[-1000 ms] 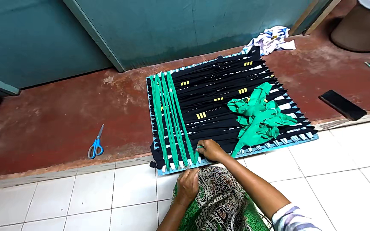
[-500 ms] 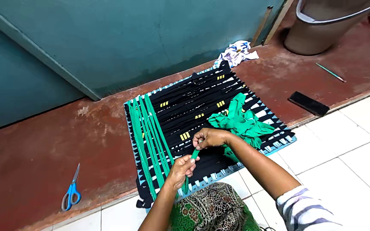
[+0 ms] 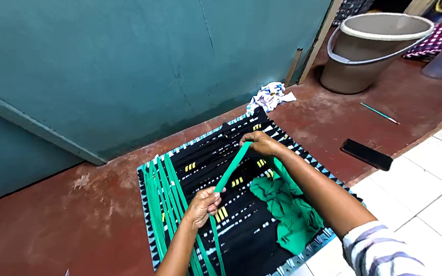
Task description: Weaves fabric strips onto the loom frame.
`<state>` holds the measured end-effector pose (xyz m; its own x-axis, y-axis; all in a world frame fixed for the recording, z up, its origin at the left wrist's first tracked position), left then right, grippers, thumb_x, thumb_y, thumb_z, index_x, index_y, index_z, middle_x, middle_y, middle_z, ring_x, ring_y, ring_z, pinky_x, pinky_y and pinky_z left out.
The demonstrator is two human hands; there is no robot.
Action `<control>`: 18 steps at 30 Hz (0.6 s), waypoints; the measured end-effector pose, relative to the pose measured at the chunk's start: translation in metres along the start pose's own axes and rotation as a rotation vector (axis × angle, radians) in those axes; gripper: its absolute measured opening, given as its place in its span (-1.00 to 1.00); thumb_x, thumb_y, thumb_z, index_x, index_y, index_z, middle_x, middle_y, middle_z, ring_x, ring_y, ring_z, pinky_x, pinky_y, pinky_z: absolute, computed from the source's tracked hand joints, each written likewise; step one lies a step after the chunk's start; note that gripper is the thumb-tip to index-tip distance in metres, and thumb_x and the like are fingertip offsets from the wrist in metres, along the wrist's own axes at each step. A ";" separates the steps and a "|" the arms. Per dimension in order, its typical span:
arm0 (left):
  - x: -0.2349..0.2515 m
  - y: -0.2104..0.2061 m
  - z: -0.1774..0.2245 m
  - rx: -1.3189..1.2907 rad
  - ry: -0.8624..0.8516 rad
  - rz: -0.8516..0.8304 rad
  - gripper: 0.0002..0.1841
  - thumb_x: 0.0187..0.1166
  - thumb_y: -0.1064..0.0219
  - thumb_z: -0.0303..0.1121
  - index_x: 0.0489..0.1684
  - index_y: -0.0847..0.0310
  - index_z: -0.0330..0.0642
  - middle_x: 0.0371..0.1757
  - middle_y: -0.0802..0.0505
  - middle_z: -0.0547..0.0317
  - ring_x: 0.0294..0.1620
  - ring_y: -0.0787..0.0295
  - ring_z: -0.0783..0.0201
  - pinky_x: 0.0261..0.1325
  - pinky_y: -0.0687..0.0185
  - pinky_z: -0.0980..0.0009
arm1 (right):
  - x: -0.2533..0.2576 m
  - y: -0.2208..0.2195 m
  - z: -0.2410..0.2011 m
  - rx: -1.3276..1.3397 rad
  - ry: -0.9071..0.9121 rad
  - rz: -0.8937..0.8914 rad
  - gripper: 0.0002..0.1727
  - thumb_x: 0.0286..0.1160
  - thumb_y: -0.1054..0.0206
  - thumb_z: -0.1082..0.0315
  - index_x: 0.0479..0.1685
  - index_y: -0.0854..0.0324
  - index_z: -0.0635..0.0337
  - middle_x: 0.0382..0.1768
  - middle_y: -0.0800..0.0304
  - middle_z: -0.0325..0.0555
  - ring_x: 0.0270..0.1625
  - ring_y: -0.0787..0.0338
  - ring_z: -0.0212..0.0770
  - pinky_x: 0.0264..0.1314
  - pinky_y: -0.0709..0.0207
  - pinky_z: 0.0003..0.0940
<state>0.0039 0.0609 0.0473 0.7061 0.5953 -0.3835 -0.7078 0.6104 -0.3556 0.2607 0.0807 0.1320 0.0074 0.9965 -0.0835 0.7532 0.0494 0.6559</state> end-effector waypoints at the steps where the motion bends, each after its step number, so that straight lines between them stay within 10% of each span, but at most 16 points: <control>1: 0.009 0.002 0.008 -0.023 -0.008 -0.013 -0.70 0.69 0.01 -0.53 0.18 -0.60 -0.34 -0.63 -0.58 0.43 -0.74 -0.40 0.61 -0.64 -0.38 0.71 | 0.010 0.003 -0.003 0.100 -0.009 0.019 -0.81 0.68 -0.19 0.52 -0.03 -0.74 0.33 -0.23 -0.75 0.01 -0.24 -0.66 -0.24 -0.06 -0.57 -0.25; 3: 0.025 0.006 0.027 -0.058 -0.028 -0.017 -0.70 0.72 0.04 -0.52 0.19 -0.58 -0.33 -0.63 -0.57 0.41 -0.75 -0.39 0.60 -0.65 -0.38 0.71 | 0.030 0.002 -0.009 0.241 -0.060 -0.007 -0.82 0.70 -0.19 0.49 0.01 -0.70 0.32 -0.37 -0.63 -0.15 -0.46 -0.49 -0.43 -0.33 -0.44 -0.47; 7: 0.052 0.023 0.071 -0.050 -0.103 0.053 -0.70 0.75 0.06 -0.56 0.24 -0.55 -0.28 -0.60 -0.58 0.39 -0.74 -0.39 0.58 -0.65 -0.37 0.69 | 0.066 -0.009 -0.020 0.224 -0.066 -0.130 -0.80 0.59 -0.25 0.56 0.09 -0.66 0.37 -0.16 -0.69 -0.04 -0.27 -0.55 -0.36 -0.11 -0.47 -0.37; 12: 0.079 0.071 0.130 0.046 -0.178 0.206 -0.73 0.79 0.04 -0.54 0.24 -0.55 -0.29 -0.57 -0.56 0.41 -0.73 -0.35 0.59 -0.65 -0.33 0.69 | 0.090 -0.049 -0.018 0.521 -0.056 -0.225 -0.89 0.63 -0.29 0.50 0.00 -0.60 0.34 -0.49 -0.58 -0.29 -0.57 -0.49 -0.50 -0.46 -0.41 -0.58; 18: 0.093 0.141 0.158 0.224 -0.168 0.354 -0.78 0.70 -0.05 -0.66 0.11 -0.58 -0.37 -0.50 -0.65 0.35 -0.63 -0.47 0.52 -0.46 -0.50 0.59 | 0.108 -0.096 -0.007 0.888 -0.172 -0.012 -0.80 0.75 -0.11 0.52 0.17 -0.57 0.36 -0.47 -0.58 -0.29 -0.61 -0.50 -0.48 -0.53 -0.45 -0.59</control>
<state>-0.0268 0.2852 0.0961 0.4287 0.8529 -0.2980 -0.8969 0.4414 -0.0270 0.1846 0.1839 0.0657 0.0407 0.9688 -0.2444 0.9838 -0.0817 -0.1598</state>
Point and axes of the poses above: each hand's wrist, its own x-axis towards the middle knuckle, its own y-axis out of the back of the hand, z = x × y, the point moved 6 cm from there along x, towards the middle knuckle
